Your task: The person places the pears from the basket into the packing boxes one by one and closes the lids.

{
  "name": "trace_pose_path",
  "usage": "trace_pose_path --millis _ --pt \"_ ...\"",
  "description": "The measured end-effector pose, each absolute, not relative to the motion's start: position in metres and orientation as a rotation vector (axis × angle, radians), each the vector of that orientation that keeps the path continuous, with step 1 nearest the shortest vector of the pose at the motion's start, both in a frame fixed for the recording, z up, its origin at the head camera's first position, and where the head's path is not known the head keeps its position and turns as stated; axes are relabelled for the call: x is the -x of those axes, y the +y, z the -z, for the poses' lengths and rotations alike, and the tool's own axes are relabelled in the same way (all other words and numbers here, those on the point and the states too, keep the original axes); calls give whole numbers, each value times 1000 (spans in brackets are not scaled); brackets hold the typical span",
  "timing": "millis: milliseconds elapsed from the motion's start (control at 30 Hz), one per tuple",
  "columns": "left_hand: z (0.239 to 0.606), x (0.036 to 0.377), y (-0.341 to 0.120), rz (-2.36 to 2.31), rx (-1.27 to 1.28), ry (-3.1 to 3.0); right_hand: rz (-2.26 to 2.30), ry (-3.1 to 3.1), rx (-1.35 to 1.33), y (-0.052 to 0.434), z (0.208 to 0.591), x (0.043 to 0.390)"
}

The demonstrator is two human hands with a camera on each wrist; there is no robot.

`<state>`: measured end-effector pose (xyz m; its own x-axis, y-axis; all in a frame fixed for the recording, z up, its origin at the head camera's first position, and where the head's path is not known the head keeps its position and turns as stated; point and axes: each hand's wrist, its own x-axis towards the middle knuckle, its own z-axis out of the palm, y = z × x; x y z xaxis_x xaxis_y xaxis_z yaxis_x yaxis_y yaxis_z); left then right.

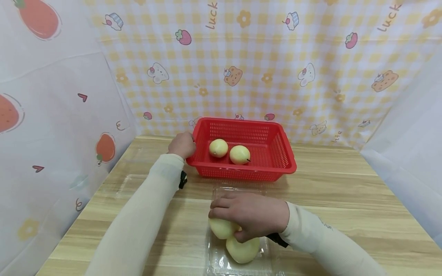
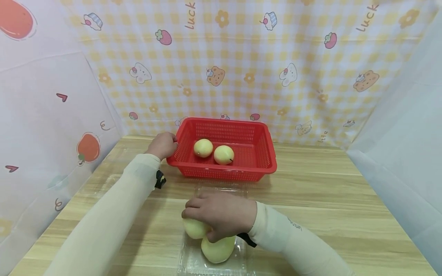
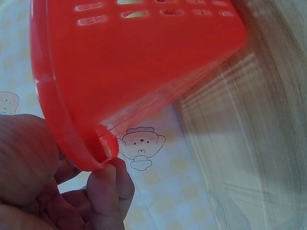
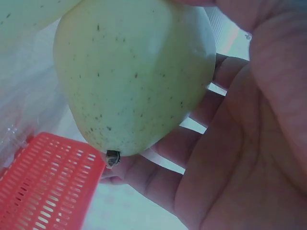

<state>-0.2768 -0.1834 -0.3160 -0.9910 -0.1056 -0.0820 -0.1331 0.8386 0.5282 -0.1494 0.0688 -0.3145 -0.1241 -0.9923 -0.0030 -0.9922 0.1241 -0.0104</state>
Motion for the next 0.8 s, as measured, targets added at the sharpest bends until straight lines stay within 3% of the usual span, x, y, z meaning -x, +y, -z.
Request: trace_pose_path --millis 800 --pt "314 280 -183 -789 189 2992 -56 2286 2041 64 330 142"
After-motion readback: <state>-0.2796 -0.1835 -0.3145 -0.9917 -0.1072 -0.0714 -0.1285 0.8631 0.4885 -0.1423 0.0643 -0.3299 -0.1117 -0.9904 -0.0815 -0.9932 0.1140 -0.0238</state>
